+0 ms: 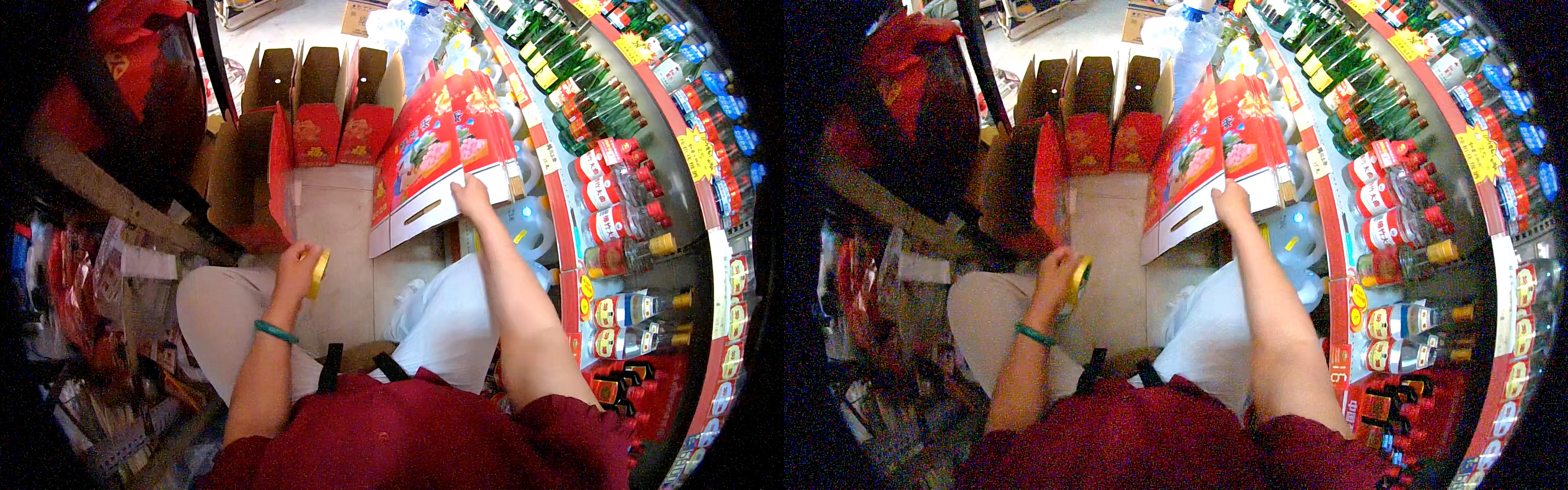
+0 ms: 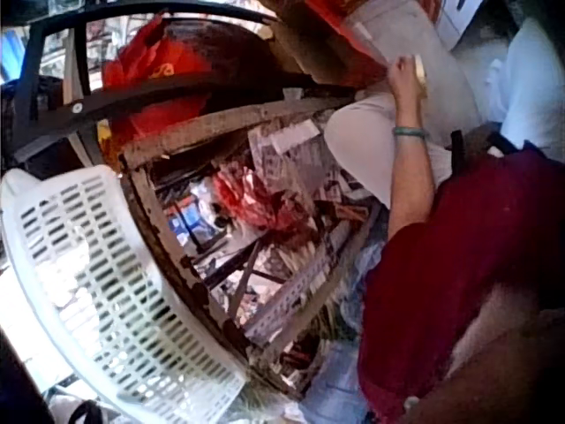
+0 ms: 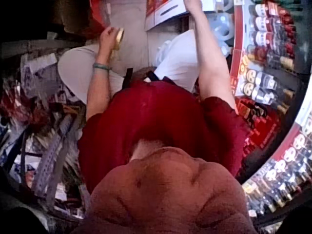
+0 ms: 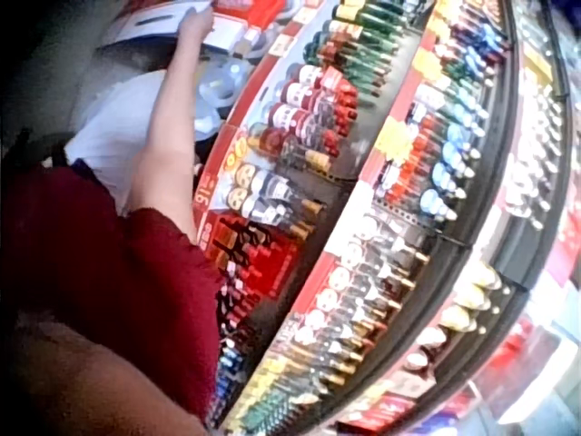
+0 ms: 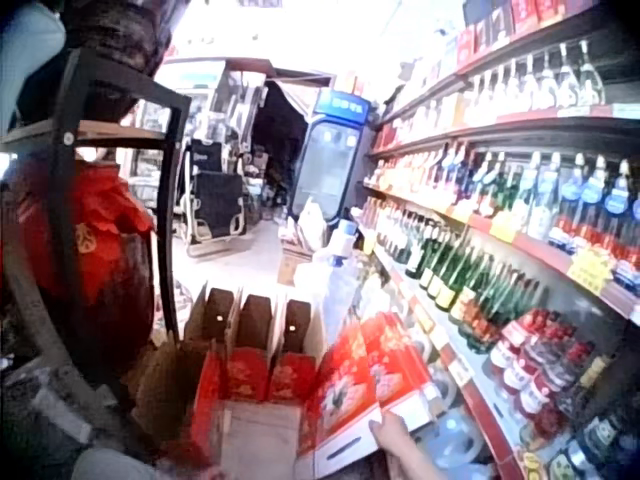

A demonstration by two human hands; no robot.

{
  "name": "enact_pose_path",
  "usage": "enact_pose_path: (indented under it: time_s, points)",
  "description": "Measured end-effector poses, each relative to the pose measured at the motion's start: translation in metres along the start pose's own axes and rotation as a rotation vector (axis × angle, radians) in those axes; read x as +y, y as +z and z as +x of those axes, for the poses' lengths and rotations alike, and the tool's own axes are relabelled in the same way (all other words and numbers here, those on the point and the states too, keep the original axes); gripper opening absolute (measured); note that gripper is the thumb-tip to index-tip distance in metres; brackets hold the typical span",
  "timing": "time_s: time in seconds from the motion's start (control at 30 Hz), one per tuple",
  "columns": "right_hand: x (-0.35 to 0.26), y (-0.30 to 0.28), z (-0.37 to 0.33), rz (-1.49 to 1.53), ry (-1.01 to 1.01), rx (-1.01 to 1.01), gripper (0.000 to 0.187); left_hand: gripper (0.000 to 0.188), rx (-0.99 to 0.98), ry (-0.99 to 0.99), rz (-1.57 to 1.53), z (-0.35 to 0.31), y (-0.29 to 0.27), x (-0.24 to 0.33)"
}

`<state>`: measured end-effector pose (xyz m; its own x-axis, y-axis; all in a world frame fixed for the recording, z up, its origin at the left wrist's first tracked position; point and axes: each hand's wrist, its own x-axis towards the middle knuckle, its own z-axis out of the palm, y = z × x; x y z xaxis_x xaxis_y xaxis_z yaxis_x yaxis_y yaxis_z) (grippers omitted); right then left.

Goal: The person sits on the floor in a store aisle and assembles red cardboard boxes. They fold the flaps, apply yellow tape to seal the boxes, and place the finished boxes on the floor beside them.

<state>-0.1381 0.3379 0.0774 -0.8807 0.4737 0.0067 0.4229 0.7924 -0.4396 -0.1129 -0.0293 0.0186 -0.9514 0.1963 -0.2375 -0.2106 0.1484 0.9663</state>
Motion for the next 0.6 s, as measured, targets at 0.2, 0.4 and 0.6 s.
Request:
enact_pose_path:
  time_s: [0.2, 0.4, 0.6]
  points:
    - [-0.041, -0.103, -0.025, 0.282, 0.044, -0.163, 0.046, 0.020, -0.019, 0.081, 0.024, -0.002, -0.003, 0.003]
    - [-0.110, -0.203, -0.063, 0.446, 0.090, -0.324, 0.031, 0.021, -0.062, 0.090, -0.060, -0.011, 0.005, 0.021]
    - [-0.123, -0.171, -0.036, 0.346, 0.171, -0.409, 0.020, 0.019, -0.145, 0.009, -0.166, -0.006, 0.019, 0.012]
